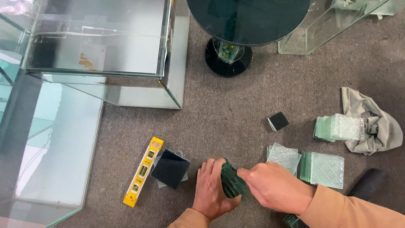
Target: The person repeatedly picks up small square glass tiles from a workbench, aligns them, and stacks them into neat piles. The person handles the tiles one at a time, occasionally adjusting the stack to keep it aligned. The tiles are dark and light in color, and the workbench also holds a spirit level and other glass pieces.
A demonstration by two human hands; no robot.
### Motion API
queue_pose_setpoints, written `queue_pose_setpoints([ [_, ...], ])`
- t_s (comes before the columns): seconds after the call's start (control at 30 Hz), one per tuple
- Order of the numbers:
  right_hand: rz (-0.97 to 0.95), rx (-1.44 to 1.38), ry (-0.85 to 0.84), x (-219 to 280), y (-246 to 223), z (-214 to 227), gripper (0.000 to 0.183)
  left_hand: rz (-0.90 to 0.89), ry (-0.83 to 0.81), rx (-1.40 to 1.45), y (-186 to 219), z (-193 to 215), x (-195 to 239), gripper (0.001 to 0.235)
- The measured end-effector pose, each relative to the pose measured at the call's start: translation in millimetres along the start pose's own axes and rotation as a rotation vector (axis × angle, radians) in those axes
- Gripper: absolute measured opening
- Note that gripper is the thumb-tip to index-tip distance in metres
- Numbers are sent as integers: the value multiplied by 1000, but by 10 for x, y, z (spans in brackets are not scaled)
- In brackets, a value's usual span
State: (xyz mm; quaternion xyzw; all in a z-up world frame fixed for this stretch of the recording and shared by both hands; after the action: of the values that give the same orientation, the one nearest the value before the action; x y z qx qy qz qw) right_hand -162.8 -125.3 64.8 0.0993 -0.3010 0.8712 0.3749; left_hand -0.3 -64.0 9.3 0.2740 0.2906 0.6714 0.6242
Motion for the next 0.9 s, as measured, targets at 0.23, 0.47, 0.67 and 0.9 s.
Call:
queue_pose_setpoints([
  [0.23, -53, 94, -72, 100, -5, -264, 55, 11, -19, 50, -30, -25, 2, 85],
  [0.47, 41, 262, -43, 52, -1, -316, 62, -33, 9, 45, -5, -9, -2, 84],
  [0.67, -65, 181, -7, 45, -18, -303, 19, -28, 24, 15, 23, -5, -4, 72],
  [0.9, -5, 202, -37, -214, -1, -8, 11, -50, 53, 2, -39, -85, 29, 83],
])
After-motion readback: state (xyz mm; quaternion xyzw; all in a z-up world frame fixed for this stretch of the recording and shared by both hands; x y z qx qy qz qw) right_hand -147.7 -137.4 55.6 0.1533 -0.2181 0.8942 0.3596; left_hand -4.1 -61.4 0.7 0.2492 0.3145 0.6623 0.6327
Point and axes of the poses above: each hand's wrist, its own x-axis away from the middle knuckle, its own z-axis out of the back of the hand, y = z × x, the point moved 5 cm from there along -x, towards the middle knuckle, and after that the axes turned 13 degrees about y, right-handed, at the moved point
